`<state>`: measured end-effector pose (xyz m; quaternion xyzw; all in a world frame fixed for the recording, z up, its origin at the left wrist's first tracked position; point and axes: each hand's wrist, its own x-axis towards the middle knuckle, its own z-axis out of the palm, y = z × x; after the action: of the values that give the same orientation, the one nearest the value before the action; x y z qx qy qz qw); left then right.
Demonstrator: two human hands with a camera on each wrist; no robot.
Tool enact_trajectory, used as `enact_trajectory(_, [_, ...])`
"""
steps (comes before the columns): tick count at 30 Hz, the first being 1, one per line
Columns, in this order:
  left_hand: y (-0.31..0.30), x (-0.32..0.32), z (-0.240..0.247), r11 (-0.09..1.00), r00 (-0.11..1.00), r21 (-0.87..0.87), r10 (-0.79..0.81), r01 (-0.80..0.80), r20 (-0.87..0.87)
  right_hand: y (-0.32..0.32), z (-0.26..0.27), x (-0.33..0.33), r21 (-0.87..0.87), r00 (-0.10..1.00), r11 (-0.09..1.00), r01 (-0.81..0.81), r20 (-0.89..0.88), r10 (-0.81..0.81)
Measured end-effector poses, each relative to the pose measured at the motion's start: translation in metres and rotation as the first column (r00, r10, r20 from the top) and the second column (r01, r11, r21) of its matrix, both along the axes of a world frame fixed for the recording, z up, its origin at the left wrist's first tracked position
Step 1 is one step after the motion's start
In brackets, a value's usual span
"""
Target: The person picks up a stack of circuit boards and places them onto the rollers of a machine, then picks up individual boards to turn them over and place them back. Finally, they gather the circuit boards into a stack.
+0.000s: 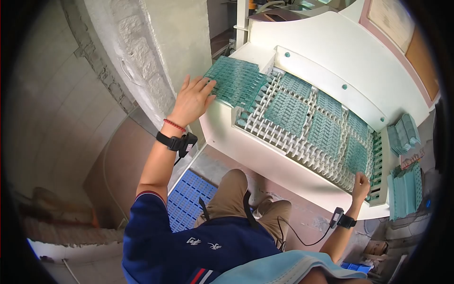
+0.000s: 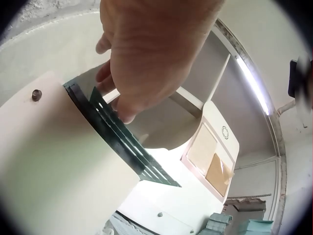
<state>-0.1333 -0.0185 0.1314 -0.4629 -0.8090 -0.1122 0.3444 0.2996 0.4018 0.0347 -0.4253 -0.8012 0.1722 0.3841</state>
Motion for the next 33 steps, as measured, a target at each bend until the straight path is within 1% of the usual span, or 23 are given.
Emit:
enact_trajectory(3, [0.000,-0.012,0.000,0.999,0.999,0.022,0.030,-0.030,0.026,-0.044,0.019,-0.020,-0.109,0.996,0.990,-0.091,-0.006,0.091])
enact_trajectory(4, [-0.001,-0.016,0.001,0.998,0.991,0.049,0.041,-0.047,0.127,-0.053,0.018,-0.027,-0.109,0.996,0.990,-0.094,-0.006,0.094])
enact_trajectory(5, [-0.002,-0.019,0.001,0.995,0.973,0.075,0.048,-0.067,0.228,-0.059,0.014,-0.032,-0.136,0.978,0.969,-0.207,-0.050,0.202])
enact_trajectory(6, [-0.003,-0.022,0.000,0.995,0.972,0.074,0.050,-0.069,0.230,-0.067,0.012,-0.037,-0.157,0.947,0.935,-0.318,-0.096,0.306])
enact_trajectory(8, [-0.002,-0.027,-0.003,0.985,0.883,0.029,0.137,-0.167,0.448,-0.091,0.015,-0.058,-0.180,0.889,0.870,-0.459,-0.079,0.452])
enact_trajectory(10, [0.001,-0.023,-0.006,0.983,0.879,0.053,0.133,-0.176,0.457,-0.123,0.029,-0.088,-0.273,0.839,0.797,-0.539,-0.087,0.537])
enact_trajectory(12, [0.004,-0.019,-0.009,0.982,0.875,0.067,0.127,-0.179,0.468,-0.150,0.041,-0.120,-0.301,0.762,0.708,-0.638,-0.119,0.636])
enact_trajectory(14, [0.005,-0.015,-0.011,0.981,0.929,0.104,0.116,-0.162,0.352,-0.165,0.046,-0.155,-0.321,0.664,0.597,-0.735,-0.162,0.730])
enact_trajectory(15, [0.006,-0.012,-0.012,0.981,0.929,0.104,0.116,-0.162,0.350,-0.169,0.049,-0.174,-0.345,0.629,0.550,-0.761,-0.184,0.755])
enact_trajectory(16, [0.006,-0.008,-0.011,0.983,0.943,0.101,0.117,-0.155,0.311,-0.174,0.052,-0.194,-0.366,0.591,0.498,-0.786,-0.208,0.780])
enact_trajectory(18, [0.006,-0.004,-0.013,0.984,0.957,0.098,0.121,-0.151,0.264,-0.184,0.064,-0.233,-0.525,0.615,0.410,-0.745,-0.306,0.726])
enact_trajectory(19, [0.007,-0.004,-0.018,0.986,0.973,0.097,0.112,-0.134,0.203,-0.188,0.067,-0.250,-0.521,0.612,0.408,-0.749,-0.308,0.728])
enact_trajectory(20, [0.007,-0.005,-0.022,0.988,0.985,0.096,0.102,-0.117,0.141,-0.191,0.067,-0.267,-0.586,0.622,0.339,-0.736,-0.388,0.680])
enact_trajectory(21, [0.008,-0.001,-0.024,0.987,0.985,0.116,0.099,-0.115,0.138,-0.192,0.067,-0.282,-0.642,0.634,0.261,-0.721,-0.459,0.622])
enact_trajectory(22, [0.008,0.003,-0.023,0.986,0.985,0.119,0.104,-0.121,0.136,-0.191,0.067,-0.295,-0.639,0.629,0.259,-0.724,-0.459,0.627])
enact_trajectory(24, [0.006,0.010,-0.020,0.987,0.987,0.115,0.097,-0.112,0.124,-0.192,0.071,-0.317,-0.665,0.664,0.261,-0.700,-0.472,0.580])
enact_trajectory(25, [0.006,0.012,-0.021,0.986,0.987,0.119,0.103,-0.118,0.126,-0.194,0.079,-0.321,-0.665,0.667,0.233,-0.710,-0.527,0.527])
enact_trajectory(26, [0.006,0.013,-0.022,0.986,0.987,0.133,0.083,-0.101,0.136,-0.193,0.080,-0.329,-0.666,0.666,0.232,-0.709,-0.524,0.532])
enact_trajectory(28, [0.006,0.016,-0.024,0.986,0.987,0.147,0.061,-0.083,0.146,-0.190,0.081,-0.342,-0.674,0.689,0.232,-0.701,-0.556,0.465])
enact_trajectory(29, [0.007,0.019,-0.024,0.982,0.985,0.174,0.039,-0.069,0.167,-0.189,0.081,-0.346,-0.671,0.671,0.195,-0.715,-0.582,0.460])
enact_trajectory(30, [0.008,0.021,-0.025,0.978,0.983,0.202,0.014,-0.052,0.186,-0.189,0.080,-0.350,-0.671,0.674,0.200,-0.714,-0.581,0.457])
enact_trajectory(32, [0.011,0.024,-0.027,0.972,0.981,0.228,0.007,-0.052,0.195,-0.187,0.075,-0.355,-0.672,0.654,0.116,-0.732,-0.643,0.398])
enact_trajectory(33, [0.011,0.027,-0.028,0.966,0.979,0.252,0.007,-0.060,0.205,-0.186,0.073,-0.353,-0.674,0.658,0.121,-0.729,-0.641,0.394])
